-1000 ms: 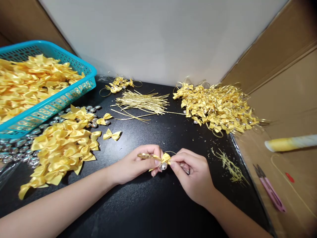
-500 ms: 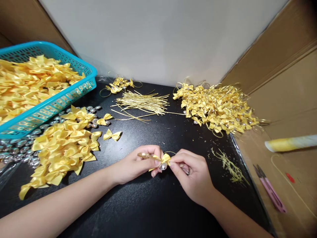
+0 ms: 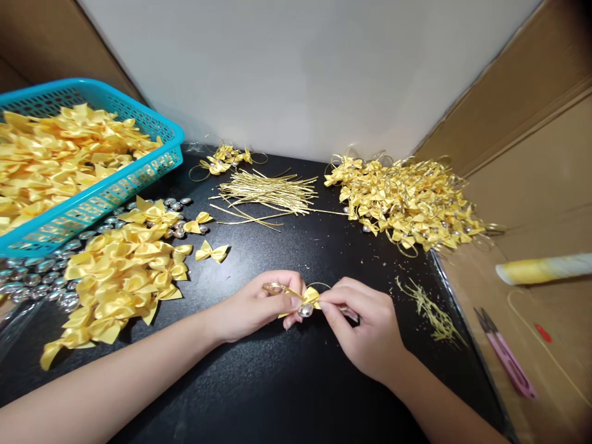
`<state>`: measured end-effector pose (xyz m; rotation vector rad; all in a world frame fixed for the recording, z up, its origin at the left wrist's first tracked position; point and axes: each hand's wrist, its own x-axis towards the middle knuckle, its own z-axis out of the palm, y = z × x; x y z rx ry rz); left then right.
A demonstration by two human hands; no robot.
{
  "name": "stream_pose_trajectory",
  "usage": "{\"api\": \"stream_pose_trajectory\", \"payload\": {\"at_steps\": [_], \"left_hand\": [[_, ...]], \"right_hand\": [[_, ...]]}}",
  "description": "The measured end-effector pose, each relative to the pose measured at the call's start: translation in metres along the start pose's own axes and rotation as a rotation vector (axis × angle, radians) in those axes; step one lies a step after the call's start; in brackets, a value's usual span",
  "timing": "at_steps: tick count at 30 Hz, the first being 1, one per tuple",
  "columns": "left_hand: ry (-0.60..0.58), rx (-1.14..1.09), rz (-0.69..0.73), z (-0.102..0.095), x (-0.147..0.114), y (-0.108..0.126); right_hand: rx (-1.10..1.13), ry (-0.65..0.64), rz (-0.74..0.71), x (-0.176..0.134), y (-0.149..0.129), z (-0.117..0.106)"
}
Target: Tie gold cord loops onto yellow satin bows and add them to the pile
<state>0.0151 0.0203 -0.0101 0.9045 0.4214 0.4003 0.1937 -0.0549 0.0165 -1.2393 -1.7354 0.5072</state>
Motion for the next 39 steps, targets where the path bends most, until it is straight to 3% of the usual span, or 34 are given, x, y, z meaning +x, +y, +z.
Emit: {"api": "stream_pose_trajectory", "payload": {"at_steps": [9,25,29,33,39], "left_hand": [[0.005,-0.020,-0.002,0.002,0.001,0.002],[0.006,-0.078,-0.039,0.002,0.003,0.002],[0.025,-0.065,-0.067,0.001,0.001,0.002],[0.062,-0.064,-0.085,0.001,0.001,0.001],[0.080,-0.048,-0.096,0.001,0.001,0.001]], "right_hand": [[0.016,-0.014,0.006,-0.002,0.004,0.002],[0.282,-0.051,0.374,-0.005,0.005,0.010],[0.448,-0.058,0.472,-0.007,0.009,0.014],[0.596,-0.034,0.515,-0.006,0.011,0.016],[0.622,-0.032,0.528,-0.005,0.011,0.018]]}}
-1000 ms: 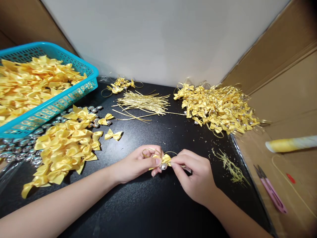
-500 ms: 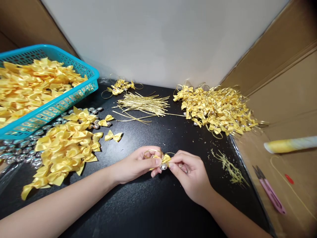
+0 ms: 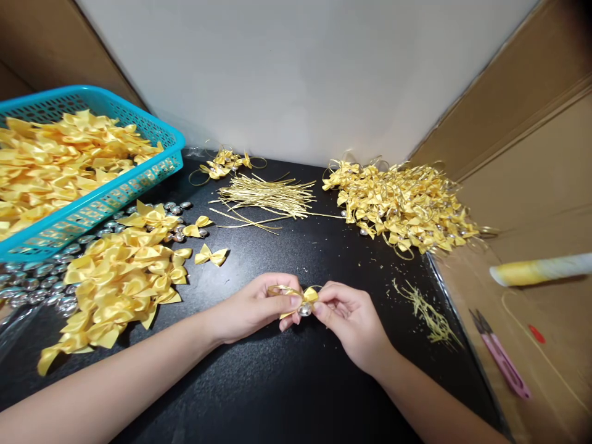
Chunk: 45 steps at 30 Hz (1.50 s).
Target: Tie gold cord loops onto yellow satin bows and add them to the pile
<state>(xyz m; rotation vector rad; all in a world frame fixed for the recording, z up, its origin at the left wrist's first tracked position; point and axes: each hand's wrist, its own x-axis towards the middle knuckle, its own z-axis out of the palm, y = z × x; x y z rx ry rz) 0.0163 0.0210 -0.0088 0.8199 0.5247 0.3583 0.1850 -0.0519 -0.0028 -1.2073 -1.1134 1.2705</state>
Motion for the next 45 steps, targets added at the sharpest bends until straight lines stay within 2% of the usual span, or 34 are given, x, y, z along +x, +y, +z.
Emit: {"api": "stream_pose_trajectory", "payload": {"at_steps": [6,14,20,26,31,33,35,38,40,42,45], "left_hand": [[0.012,0.060,0.009,0.002,0.000,0.002],[0.035,0.126,0.016,0.005,0.000,0.001],[0.063,0.079,0.037,0.007,0.000,0.000],[0.089,-0.026,0.071,0.007,0.001,0.000],[0.086,0.058,0.072,0.005,0.001,-0.002],[0.094,0.133,0.062,0.006,0.000,-0.003],[0.120,0.180,0.070,0.007,0.000,-0.003],[0.182,0.216,0.111,0.010,0.000,-0.003],[0.199,0.264,0.137,0.013,0.000,-0.002],[0.200,0.324,0.172,0.016,-0.001,-0.002],[0.206,0.409,0.232,0.019,-0.003,-0.004]], "right_hand": [[-0.037,0.002,-0.010,-0.001,0.001,-0.001],[-0.198,0.027,-0.055,-0.003,0.001,-0.002],[-0.196,0.049,-0.069,-0.003,0.000,0.001],[-0.236,0.055,-0.068,0.000,0.000,-0.006],[-0.301,0.041,-0.098,0.002,0.001,-0.004],[-0.337,0.038,-0.146,0.001,-0.001,-0.002],[-0.438,0.098,-0.251,0.000,-0.004,0.000],[-0.681,0.309,-0.525,-0.006,-0.011,0.000],[-0.822,0.354,-0.672,-0.011,-0.015,0.000],[-0.923,0.304,-0.716,-0.013,-0.016,0.002],[-0.976,0.274,-0.687,-0.012,-0.013,0.004]]}}
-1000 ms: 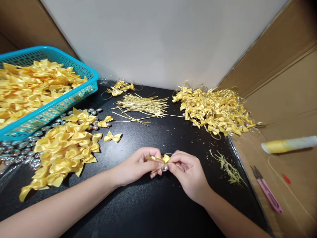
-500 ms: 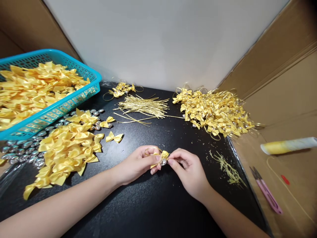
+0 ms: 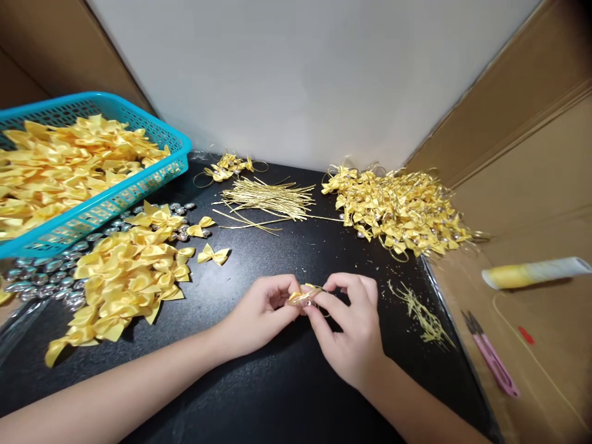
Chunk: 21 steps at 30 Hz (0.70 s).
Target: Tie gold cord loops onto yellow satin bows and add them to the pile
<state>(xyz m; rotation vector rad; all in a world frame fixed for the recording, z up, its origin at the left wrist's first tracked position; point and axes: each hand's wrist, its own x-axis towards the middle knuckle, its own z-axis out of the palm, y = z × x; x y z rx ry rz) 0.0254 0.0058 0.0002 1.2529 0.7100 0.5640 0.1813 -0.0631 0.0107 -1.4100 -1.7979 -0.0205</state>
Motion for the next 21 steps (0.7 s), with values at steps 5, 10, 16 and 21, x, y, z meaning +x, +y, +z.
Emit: {"api": "stream_pose_trajectory", "payload": {"at_steps": [5,10,16,21], "left_hand": [[-0.027,0.142,0.068,0.000,-0.003,0.000],[-0.022,0.210,0.143,-0.004,0.001,0.006],[0.088,0.240,0.169,-0.018,0.013,0.008],[0.046,0.233,0.085,-0.024,0.018,0.012]], "right_hand": [[-0.016,0.024,-0.017,0.000,0.004,0.005],[0.073,0.115,-0.040,-0.002,0.003,-0.001],[0.762,-0.028,0.269,0.010,0.010,-0.027],[0.944,-0.033,0.544,0.030,0.022,-0.049]]}}
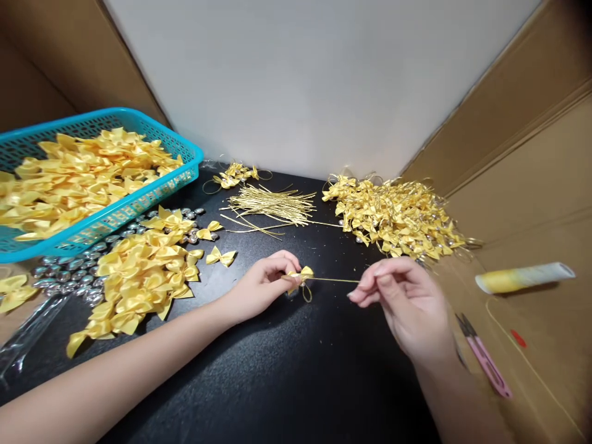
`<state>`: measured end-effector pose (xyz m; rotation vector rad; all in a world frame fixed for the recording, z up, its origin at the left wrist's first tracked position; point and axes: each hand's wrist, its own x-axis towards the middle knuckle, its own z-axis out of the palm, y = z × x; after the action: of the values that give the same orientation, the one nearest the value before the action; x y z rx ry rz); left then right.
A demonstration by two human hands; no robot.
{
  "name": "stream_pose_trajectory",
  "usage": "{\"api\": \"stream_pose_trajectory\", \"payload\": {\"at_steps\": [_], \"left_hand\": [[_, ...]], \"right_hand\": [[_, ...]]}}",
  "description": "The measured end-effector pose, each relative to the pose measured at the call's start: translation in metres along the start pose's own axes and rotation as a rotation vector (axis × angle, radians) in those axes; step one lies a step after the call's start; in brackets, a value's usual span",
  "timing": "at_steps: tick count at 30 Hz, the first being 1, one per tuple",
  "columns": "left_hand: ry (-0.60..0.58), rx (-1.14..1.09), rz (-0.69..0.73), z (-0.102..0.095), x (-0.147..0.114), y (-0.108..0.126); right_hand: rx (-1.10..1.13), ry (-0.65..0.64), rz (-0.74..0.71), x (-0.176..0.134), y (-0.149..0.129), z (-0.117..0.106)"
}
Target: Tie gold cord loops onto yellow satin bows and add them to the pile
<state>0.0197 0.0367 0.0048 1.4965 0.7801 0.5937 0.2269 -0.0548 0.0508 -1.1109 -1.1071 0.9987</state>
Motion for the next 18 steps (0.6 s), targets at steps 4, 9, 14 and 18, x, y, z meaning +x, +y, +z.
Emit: {"api": "stream_pose_trajectory", "payload": {"at_steps": [4,9,14,18], "left_hand": [[-0.030,0.006,-0.057,-0.002,0.001,0.003],[-0.032,-0.007,-0.113,-0.004,0.003,0.004],[-0.065,0.016,-0.124,-0.004,0.003,0.005],[-0.069,0.009,-0.119,-0.004,0.002,0.004]], "right_hand": [[-0.028,0.042,0.136,0.007,-0.004,-0.006],[0.000,0.031,0.210,0.006,-0.016,-0.011],[0.049,0.113,-0.093,0.003,-0.050,-0.027],[0.079,0.195,-0.145,0.001,-0.069,-0.033]]}}
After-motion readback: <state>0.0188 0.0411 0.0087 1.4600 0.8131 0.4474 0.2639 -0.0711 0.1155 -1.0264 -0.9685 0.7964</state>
